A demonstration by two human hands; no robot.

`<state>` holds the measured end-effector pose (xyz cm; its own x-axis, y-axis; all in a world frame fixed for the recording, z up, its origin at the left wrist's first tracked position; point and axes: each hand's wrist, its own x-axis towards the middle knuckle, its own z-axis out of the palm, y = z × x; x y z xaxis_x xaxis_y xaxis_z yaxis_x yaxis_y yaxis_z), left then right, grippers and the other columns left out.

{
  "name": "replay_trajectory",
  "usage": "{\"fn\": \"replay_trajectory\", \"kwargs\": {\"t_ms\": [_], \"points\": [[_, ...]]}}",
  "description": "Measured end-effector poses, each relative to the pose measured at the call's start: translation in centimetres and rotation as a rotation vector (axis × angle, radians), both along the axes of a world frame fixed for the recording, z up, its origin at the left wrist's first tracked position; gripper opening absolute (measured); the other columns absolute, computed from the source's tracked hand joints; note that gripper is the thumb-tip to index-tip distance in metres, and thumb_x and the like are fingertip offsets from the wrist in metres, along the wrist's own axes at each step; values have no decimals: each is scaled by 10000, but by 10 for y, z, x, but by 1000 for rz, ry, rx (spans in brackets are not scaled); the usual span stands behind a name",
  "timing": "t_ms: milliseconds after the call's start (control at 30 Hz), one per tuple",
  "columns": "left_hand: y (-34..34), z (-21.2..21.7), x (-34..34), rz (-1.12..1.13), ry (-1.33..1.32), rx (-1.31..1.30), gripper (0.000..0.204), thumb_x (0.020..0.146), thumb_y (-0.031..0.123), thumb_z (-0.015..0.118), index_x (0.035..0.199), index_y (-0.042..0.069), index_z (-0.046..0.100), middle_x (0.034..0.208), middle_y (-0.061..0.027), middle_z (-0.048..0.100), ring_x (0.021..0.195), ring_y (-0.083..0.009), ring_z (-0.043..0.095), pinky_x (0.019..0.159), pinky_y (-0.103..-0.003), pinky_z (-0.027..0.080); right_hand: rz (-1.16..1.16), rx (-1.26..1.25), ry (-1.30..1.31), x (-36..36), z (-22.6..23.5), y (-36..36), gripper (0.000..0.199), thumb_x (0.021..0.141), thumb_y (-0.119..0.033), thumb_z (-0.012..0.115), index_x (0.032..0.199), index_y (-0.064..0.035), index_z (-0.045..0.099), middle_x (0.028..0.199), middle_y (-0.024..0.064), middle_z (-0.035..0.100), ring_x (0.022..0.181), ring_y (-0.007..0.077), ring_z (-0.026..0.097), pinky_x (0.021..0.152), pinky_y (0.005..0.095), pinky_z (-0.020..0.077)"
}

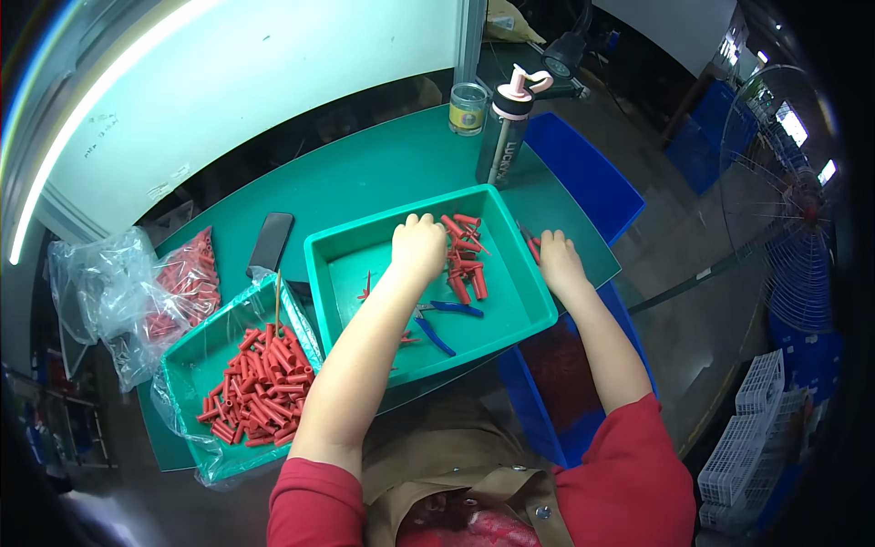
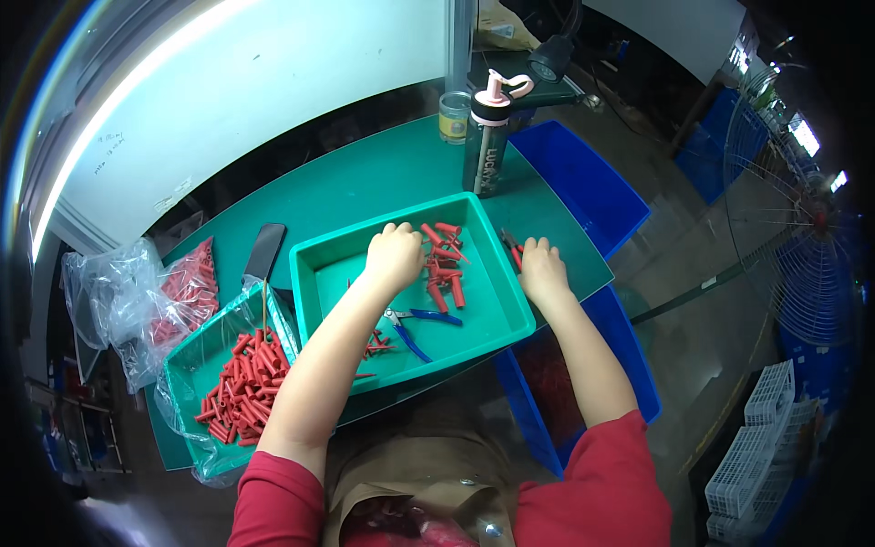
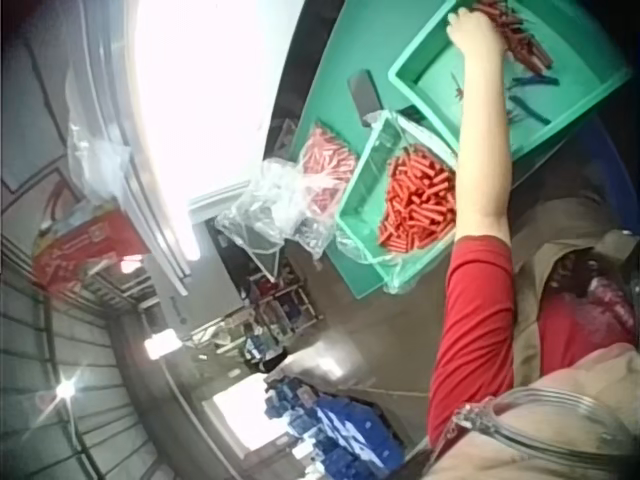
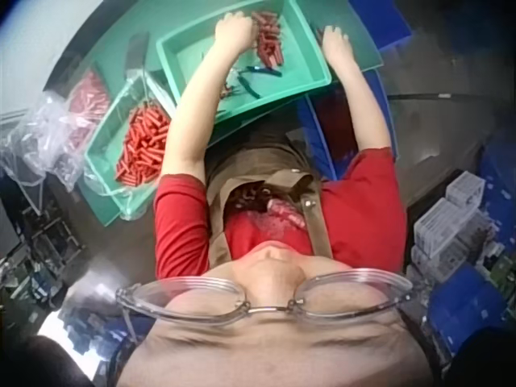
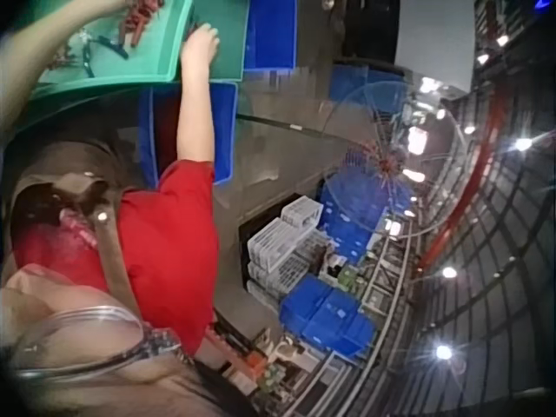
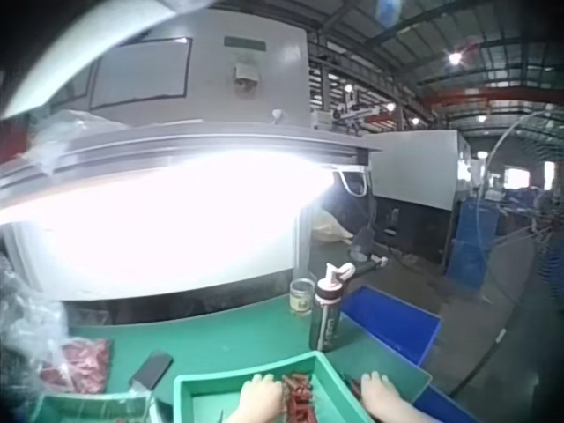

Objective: Use pliers to trim small red plastic or rubber components at a workbench.

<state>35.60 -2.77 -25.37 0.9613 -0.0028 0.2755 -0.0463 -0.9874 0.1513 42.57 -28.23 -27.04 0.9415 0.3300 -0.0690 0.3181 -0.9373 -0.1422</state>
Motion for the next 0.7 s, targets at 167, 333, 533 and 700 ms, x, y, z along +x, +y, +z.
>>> {"fn": "replay_trajectory", "kwargs": {"t_ms": [167,333,533,700], "points": [[31,13,-14,-41,144,191,111,782,177,703,861,115,750,947,-89,679,947,-275,620,787,-397,514,9,287,17,3,1,-27,377,750,25,584,1121,34,518,1156,265,566,1084,422,580,926,499,487],[65,89,-121,-200,-341,-561,173,781,-58,722,924,40,727,900,-103,701,829,-259,697,727,-310,550,147,948,256,-44,53,-44,305,788,81,506,1064,-47,532,886,2,519,806,66,508,725,213,416],[74,92,-247,20,-489,-779,202,754,-155,722,906,-23,731,910,-117,715,849,-189,691,747,-276,558,783,650,224,-111,121,35,445,619,102,606,1045,-22,586,952,106,605,880,221,601,772,323,493],[56,87,-297,208,-509,-768,206,747,-135,741,911,-11,743,898,-112,730,825,-178,695,729,-270,558,1047,479,-37,-148,132,98,470,577,66,685,1024,-52,600,960,112,622,893,317,600,796,400,485]]}}
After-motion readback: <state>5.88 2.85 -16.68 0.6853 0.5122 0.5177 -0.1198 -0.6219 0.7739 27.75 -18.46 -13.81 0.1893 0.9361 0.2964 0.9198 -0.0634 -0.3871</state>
